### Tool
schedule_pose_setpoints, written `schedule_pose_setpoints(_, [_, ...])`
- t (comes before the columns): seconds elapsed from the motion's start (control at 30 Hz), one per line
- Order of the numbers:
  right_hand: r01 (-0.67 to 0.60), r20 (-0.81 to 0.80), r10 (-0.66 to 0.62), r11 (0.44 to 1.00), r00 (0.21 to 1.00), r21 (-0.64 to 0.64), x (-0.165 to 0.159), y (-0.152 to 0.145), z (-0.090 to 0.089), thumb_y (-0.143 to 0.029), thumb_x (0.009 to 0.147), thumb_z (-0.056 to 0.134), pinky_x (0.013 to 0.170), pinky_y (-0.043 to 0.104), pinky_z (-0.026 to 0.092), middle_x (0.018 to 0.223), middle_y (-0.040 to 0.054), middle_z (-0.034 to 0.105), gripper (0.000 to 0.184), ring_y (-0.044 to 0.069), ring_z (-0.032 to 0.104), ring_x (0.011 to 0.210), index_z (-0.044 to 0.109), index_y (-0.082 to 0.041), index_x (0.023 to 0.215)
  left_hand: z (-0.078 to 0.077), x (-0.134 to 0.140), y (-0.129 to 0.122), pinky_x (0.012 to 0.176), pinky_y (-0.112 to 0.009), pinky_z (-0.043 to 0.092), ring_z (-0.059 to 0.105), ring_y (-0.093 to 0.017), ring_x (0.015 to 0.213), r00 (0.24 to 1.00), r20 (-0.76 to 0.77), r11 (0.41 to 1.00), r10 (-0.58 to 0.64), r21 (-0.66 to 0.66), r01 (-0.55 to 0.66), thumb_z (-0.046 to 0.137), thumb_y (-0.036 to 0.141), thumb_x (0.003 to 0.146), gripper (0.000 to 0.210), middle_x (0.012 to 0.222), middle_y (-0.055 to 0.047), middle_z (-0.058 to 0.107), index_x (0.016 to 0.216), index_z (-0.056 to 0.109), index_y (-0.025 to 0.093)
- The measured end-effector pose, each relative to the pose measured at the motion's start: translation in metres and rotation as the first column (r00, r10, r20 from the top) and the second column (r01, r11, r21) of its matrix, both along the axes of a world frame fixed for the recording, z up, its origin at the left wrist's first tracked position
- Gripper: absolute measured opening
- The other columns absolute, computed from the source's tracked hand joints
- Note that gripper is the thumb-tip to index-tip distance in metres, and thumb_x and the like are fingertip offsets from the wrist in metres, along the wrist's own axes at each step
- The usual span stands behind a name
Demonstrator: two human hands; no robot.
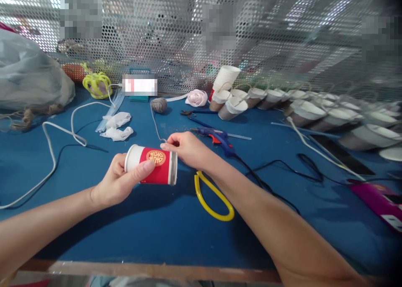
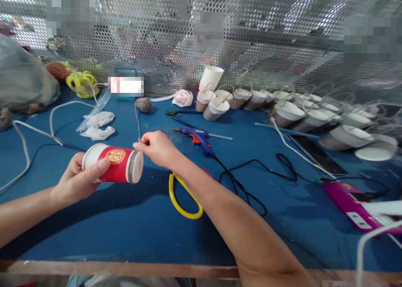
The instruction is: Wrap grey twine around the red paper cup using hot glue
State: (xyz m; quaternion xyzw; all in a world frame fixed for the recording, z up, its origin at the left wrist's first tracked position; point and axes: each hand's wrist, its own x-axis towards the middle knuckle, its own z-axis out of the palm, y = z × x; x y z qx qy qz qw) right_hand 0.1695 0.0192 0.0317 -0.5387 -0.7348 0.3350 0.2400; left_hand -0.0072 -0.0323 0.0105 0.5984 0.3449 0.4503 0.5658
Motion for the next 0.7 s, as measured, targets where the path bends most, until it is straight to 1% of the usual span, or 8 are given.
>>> schedule_pose_setpoints(0.2, [-0.008, -0.027, 0.007, 0.999, 1.0, -0.036, -0.0006, -0.0005, -0.0033, -0.031, 0.074, 0.054, 0.046, 0.023, 0.028, 0.052, -0.0032, 0.049, 0.023, 0.009, 0.038, 0.048, 0.049, -0.017, 0.057, 0.0015, 0.0008, -0.0002, 0.04, -0.017, 0.032, 0.039, -0.006, 0.044, 0.999, 0.043, 0.999, -0.024, -0.021, 0.025, 0.06, 0.038, 0.076, 0.028, 0.054, 0.001, 0.057, 0.063, 0.066, 0.014])
schedule_pose_setpoints(0.37, [-0.01, -0.044, 0.007, 0.998, 0.999, -0.057, -0.0011, -0.0014, -0.0036, -0.032, 0.074, 0.054, 0.045, 0.023, 0.028, 0.052, -0.0027, 0.049, 0.022, 0.009, 0.038, 0.048, 0.05, -0.017, 0.058, 0.0011, 0.0007, -0.0008, 0.04, -0.018, 0.032, 0.036, -0.006, 0.044, 1.0, -0.002, 1.0, -0.021, 0.012, 0.021, 0.059, 0.04, 0.077, 0.033, 0.053, 0.001, 0.053, 0.058, 0.062, 0.013])
schedule_pose_setpoints(0.43, [-0.013, -0.054, 0.009, 0.998, 0.999, -0.065, -0.0013, -0.0018, -0.0037, -0.034, 0.074, 0.055, 0.045, 0.023, 0.029, 0.053, -0.0025, 0.05, 0.023, 0.009, 0.039, 0.049, 0.051, -0.017, 0.058, 0.0004, 0.0005, -0.0007, 0.042, -0.018, 0.033, 0.037, -0.006, 0.045, 1.0, -0.018, 0.999, -0.024, 0.041, 0.025, 0.058, 0.039, 0.078, 0.034, 0.053, 0.001, 0.052, 0.056, 0.059, 0.013])
schedule_pose_setpoints(0.53, [-0.018, -0.07, 0.012, 0.996, 0.997, -0.082, -0.0014, -0.0024, -0.0037, -0.041, 0.072, 0.057, 0.046, 0.023, 0.031, 0.054, -0.0019, 0.051, 0.028, 0.01, 0.042, 0.05, 0.05, -0.017, 0.058, -0.0009, 0.0, -0.0004, 0.044, -0.019, 0.034, 0.038, -0.007, 0.048, 0.999, -0.052, 0.994, -0.01, 0.104, 0.015, 0.057, 0.039, 0.078, 0.036, 0.052, 0.001, 0.048, 0.054, 0.054, 0.013])
schedule_pose_setpoints(0.7, [-0.026, -0.086, 0.017, 0.994, 0.996, -0.11, -0.0016, -0.0035, -0.0036, -0.048, 0.069, 0.058, 0.045, 0.023, 0.032, 0.053, -0.0021, 0.05, 0.034, 0.009, 0.041, 0.048, 0.05, -0.017, 0.06, 0.0005, -0.001, -0.0003, 0.039, -0.019, 0.027, 0.031, -0.006, 0.043, 0.991, -0.133, 0.968, 0.006, 0.25, 0.028, 0.055, 0.035, 0.08, 0.04, 0.046, 0.004, 0.039, 0.047, 0.045, 0.014])
